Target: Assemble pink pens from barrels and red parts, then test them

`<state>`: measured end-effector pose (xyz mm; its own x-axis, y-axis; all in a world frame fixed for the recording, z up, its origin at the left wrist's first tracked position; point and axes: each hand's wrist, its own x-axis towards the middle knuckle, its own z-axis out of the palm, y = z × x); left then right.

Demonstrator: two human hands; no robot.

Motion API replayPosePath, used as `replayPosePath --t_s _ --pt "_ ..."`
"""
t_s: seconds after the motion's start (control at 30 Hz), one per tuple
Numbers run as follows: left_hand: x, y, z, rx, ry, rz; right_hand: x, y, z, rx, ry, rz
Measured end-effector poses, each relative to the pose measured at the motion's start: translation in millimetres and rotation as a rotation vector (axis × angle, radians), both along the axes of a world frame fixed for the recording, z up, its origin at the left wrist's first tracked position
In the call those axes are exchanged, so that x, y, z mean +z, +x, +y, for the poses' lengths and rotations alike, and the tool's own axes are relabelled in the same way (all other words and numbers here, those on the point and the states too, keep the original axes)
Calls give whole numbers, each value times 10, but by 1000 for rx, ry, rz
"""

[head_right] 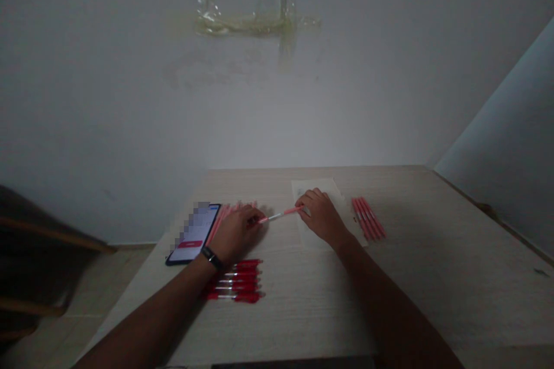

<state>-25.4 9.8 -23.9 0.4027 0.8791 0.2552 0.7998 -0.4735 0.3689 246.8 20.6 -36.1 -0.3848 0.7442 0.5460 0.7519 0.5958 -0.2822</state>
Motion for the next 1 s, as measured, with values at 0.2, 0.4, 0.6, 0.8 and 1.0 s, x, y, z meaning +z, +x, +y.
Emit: replayPosePath --t_s 0.2,0.4,0.6,0.8,1.0 --pt "-47 13 16 -81 -7 -59 9 -151 -79 59 -51 -26" --pt "-33 21 12 -154 -55 -75 24 -268 -149 115 -70 -9" --pt "-53 21 5 -139 -62 -75 9 -272 -135 143 -74 33" --pt "-15 21 -5 -174 -58 -100 -51 -263 -97 182 -108 64" --pt "-20 22 -6 -161 -65 -122 -61 -243 -109 160 -139 100"
